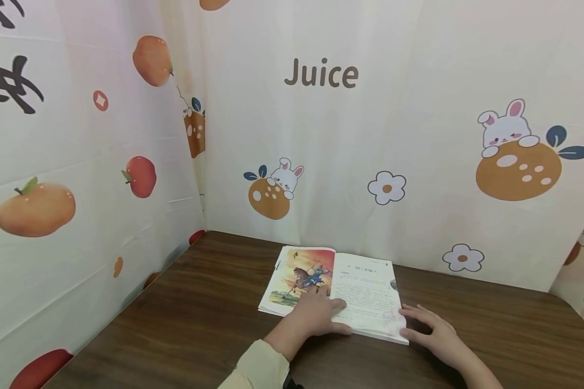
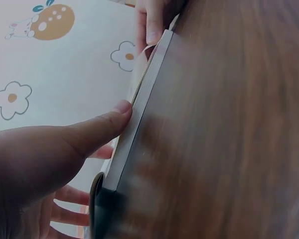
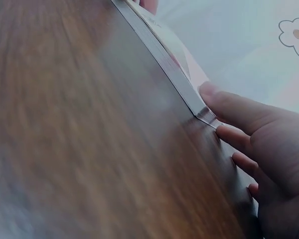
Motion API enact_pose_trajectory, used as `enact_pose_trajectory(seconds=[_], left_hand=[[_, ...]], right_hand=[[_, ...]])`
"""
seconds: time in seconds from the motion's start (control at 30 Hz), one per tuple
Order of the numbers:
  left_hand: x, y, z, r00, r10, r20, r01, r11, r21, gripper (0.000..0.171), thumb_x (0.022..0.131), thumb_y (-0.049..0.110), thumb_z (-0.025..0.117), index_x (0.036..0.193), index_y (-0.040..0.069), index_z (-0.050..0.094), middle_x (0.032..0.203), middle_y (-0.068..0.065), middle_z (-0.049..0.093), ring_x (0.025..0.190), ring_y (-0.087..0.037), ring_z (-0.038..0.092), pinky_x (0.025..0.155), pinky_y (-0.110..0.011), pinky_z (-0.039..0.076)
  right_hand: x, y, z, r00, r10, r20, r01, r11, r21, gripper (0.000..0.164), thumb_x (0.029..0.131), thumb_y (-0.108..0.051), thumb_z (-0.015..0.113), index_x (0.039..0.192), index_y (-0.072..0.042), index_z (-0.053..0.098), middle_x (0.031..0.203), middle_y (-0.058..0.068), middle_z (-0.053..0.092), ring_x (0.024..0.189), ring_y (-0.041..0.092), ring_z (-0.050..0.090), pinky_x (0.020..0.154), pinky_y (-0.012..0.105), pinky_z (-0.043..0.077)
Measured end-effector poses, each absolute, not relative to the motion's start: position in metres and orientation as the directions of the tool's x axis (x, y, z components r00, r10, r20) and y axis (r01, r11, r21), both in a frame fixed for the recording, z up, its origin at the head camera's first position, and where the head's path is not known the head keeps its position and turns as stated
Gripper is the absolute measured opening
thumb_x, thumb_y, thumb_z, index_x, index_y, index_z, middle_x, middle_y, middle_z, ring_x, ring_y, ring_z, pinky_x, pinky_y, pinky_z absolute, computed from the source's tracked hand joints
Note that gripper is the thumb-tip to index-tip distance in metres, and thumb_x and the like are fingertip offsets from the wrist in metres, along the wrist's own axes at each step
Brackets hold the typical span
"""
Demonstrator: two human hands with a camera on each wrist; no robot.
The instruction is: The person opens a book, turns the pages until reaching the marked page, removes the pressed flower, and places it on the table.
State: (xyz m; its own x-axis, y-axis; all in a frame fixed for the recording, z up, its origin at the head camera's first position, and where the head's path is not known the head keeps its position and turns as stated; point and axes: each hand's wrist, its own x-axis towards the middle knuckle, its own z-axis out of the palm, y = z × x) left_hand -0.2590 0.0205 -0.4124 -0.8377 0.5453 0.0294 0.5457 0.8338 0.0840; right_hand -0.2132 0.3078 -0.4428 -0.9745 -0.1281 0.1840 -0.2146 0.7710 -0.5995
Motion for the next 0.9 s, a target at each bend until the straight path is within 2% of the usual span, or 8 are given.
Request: enact_pose_trajectory(seconds=[0.3,0.5,0.6,0.77,0.9], left_hand=[[-0.259,0.028,-0.418,-0.864,0.498,0.076,0.502,0.863,0.056,0.067,0.067,0.078,0.053,0.121,0.04,0.058,0.128,-0.013,0.05,0.117,-0.033,0.043,0.09,-0.055,0.036],[-0.26,0.029,-0.418,-0.873,0.481,0.084,0.486,0.873,0.049,0.062,0.069,0.077,0.052,0.118,0.041,0.061,0.125,-0.011,0.052,0.114,-0.032,0.044,0.088,-0.053,0.037],[-0.26,0.029,-0.417,-0.871,0.482,0.092,0.486,0.874,0.027,0.06,0.072,0.076,0.05,0.117,0.039,0.062,0.123,-0.01,0.054,0.114,-0.03,0.045,0.089,-0.051,0.036],[-0.259,0.029,-0.415,-0.85,0.507,0.146,0.504,0.862,-0.058,0.063,0.074,0.076,0.047,0.112,0.029,0.063,0.109,-0.006,0.06,0.109,-0.024,0.05,0.091,-0.046,0.036],[-0.258,0.029,-0.412,-0.819,0.534,0.209,0.527,0.845,-0.094,0.059,0.074,0.074,0.051,0.109,0.027,0.063,0.106,-0.001,0.06,0.105,-0.021,0.052,0.09,-0.043,0.038]], right_hand=[[-0.213,0.306,-0.442,-0.983,-0.097,0.156,-0.173,0.78,-0.601,0.044,0.081,-0.042,0.068,0.117,-0.017,0.063,0.131,0.013,0.052,0.128,0.043,0.03,0.089,0.069,0.02],[-0.213,0.306,-0.441,-0.985,-0.093,0.146,-0.164,0.779,-0.605,0.042,0.084,-0.042,0.064,0.118,-0.017,0.063,0.132,0.013,0.051,0.129,0.043,0.029,0.089,0.069,0.02],[-0.212,0.306,-0.438,-0.992,-0.074,0.105,-0.124,0.766,-0.631,0.044,0.09,-0.043,0.055,0.123,-0.015,0.061,0.135,0.015,0.048,0.13,0.044,0.027,0.09,0.069,0.018],[-0.211,0.304,-0.434,-0.999,-0.043,0.0,-0.032,0.728,-0.685,0.057,0.098,-0.048,0.032,0.134,-0.008,0.049,0.141,0.026,0.034,0.131,0.047,0.02,0.093,0.07,0.014],[-0.211,0.304,-0.433,-0.999,-0.045,0.006,-0.037,0.714,-0.699,0.059,0.099,-0.048,0.028,0.135,-0.005,0.047,0.141,0.026,0.033,0.131,0.048,0.02,0.094,0.069,0.015]])
